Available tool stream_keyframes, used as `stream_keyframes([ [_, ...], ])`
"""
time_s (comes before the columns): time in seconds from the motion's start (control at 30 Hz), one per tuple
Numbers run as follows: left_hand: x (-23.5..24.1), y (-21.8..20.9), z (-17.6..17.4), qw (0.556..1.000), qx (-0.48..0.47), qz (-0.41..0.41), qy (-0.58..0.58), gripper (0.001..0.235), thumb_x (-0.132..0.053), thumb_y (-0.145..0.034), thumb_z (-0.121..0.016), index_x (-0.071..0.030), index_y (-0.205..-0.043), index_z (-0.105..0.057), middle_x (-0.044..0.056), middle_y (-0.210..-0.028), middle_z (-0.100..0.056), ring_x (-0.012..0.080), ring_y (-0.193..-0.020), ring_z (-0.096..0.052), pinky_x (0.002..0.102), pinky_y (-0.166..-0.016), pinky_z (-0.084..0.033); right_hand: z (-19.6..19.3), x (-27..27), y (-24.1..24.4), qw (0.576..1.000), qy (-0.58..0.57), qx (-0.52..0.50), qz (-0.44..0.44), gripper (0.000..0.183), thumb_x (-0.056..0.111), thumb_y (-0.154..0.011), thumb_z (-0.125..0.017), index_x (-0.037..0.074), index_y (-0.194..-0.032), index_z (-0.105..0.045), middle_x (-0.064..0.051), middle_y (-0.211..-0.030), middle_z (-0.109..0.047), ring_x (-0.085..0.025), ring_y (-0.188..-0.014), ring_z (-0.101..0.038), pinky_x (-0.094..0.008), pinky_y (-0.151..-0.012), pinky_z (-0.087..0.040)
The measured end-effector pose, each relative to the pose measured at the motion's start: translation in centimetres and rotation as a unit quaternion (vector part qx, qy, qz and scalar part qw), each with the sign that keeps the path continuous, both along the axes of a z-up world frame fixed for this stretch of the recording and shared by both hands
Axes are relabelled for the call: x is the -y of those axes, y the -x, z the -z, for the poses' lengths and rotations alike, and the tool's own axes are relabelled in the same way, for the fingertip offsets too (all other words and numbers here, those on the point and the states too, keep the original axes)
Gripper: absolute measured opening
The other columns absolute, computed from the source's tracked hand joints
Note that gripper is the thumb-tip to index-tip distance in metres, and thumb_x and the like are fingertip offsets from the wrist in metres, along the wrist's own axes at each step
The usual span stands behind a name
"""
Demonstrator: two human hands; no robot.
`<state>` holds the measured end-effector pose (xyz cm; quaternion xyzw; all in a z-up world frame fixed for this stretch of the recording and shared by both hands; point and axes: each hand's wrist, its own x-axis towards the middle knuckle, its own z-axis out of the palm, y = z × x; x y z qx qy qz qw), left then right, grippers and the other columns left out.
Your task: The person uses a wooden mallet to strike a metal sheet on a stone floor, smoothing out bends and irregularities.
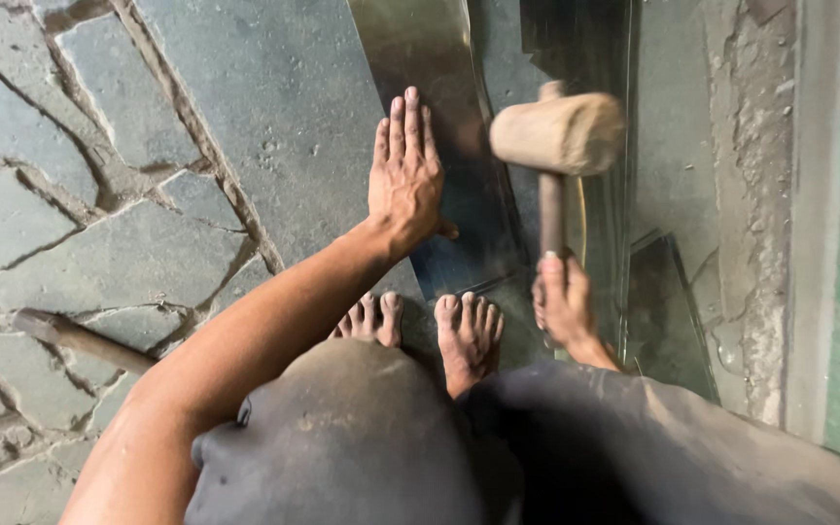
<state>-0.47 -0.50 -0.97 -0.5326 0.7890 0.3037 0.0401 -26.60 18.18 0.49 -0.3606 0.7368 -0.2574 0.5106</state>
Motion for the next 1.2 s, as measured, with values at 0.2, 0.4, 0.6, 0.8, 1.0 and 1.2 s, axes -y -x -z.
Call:
stream_keyframes([
  [0.2, -2.2, 0.5, 1.3, 1.0, -0.004, 0.001, 0.004, 0.163, -0.065, -0.043, -0.095, 0.015, -0.157, -0.009, 0.032, -0.166, 0.001, 0.0445, -0.157, -0.003, 0.051, -0.129, -0.011, -1.5, -3.7, -1.8, 0.983, 0.182, -0.037, -0.008, 0.039, 0.046, -0.111, -0.044, 0.007, -0.105, -0.047, 0.0, -0.069, -0.048, -0.006, -0.048, -0.044, -0.024, -0.041, -0.037],
  [0.4, -1.5, 0.3, 1.8, 1.0, 0.006, 0.007, 0.005, 0.166, -0.066, -0.041, -0.095, 0.015, -0.157, -0.008, 0.032, -0.166, 0.002, 0.044, -0.157, -0.002, 0.05, -0.129, -0.01, -1.7, -4.1, -3.1, 0.993, 0.086, 0.025, 0.076, 0.037, 0.042, -0.11, -0.044, 0.007, -0.1, -0.049, 0.004, -0.067, -0.047, -0.005, -0.05, -0.042, -0.022, -0.043, -0.036],
  [0.6, -1.1, 0.4, 0.6, 1.0, -0.003, 0.005, 0.006, 0.165, -0.067, -0.042, -0.095, 0.015, -0.156, -0.007, 0.032, -0.166, 0.002, 0.0448, -0.156, -0.003, 0.05, -0.128, -0.011, -2.1, -5.7, -4.5, 0.992, 0.006, -0.018, 0.124, 0.033, 0.041, -0.106, -0.049, 0.009, -0.101, -0.055, 0.003, -0.063, -0.046, -0.005, -0.045, -0.04, -0.023, -0.038, -0.034],
  [0.8, -2.3, 0.3, 1.0, 0.999, 0.015, 0.026, 0.02, 0.162, -0.072, -0.046, -0.091, 0.015, -0.156, -0.009, 0.033, -0.166, 0.0, 0.0442, -0.157, -0.004, 0.051, -0.127, -0.012, -1.1, -8.1, -5.0, 0.977, 0.063, -0.175, 0.108, 0.034, 0.04, -0.112, -0.058, 0.007, -0.109, -0.065, 0.0, -0.069, -0.051, -0.006, -0.057, -0.046, -0.022, -0.05, -0.04],
  [1.0, -5.5, 1.8, -0.8, 0.998, -0.03, 0.021, 0.056, 0.158, -0.076, -0.047, -0.087, 0.014, -0.155, -0.015, 0.032, -0.165, -0.007, 0.0438, -0.155, -0.007, 0.051, -0.125, -0.013, -5.3, 0.7, -0.5, 0.979, 0.19, 0.057, 0.045, 0.048, 0.051, -0.106, -0.051, 0.003, -0.11, -0.056, 0.0, -0.062, -0.052, -0.008, -0.042, -0.048, -0.025, -0.035, -0.041],
  [1.2, 2.4, -0.1, 0.2, 0.99, -0.05, -0.048, 0.121, 0.152, -0.078, -0.056, -0.085, 0.016, -0.156, -0.02, 0.032, -0.166, -0.015, 0.0433, -0.156, -0.016, 0.053, -0.127, -0.017, -13.3, 7.3, 0.5, 0.91, 0.391, 0.072, 0.12, 0.062, 0.068, -0.109, -0.049, 0.008, -0.123, -0.047, -0.004, -0.067, -0.043, -0.012, -0.044, -0.043, -0.03, -0.038, -0.039],
])
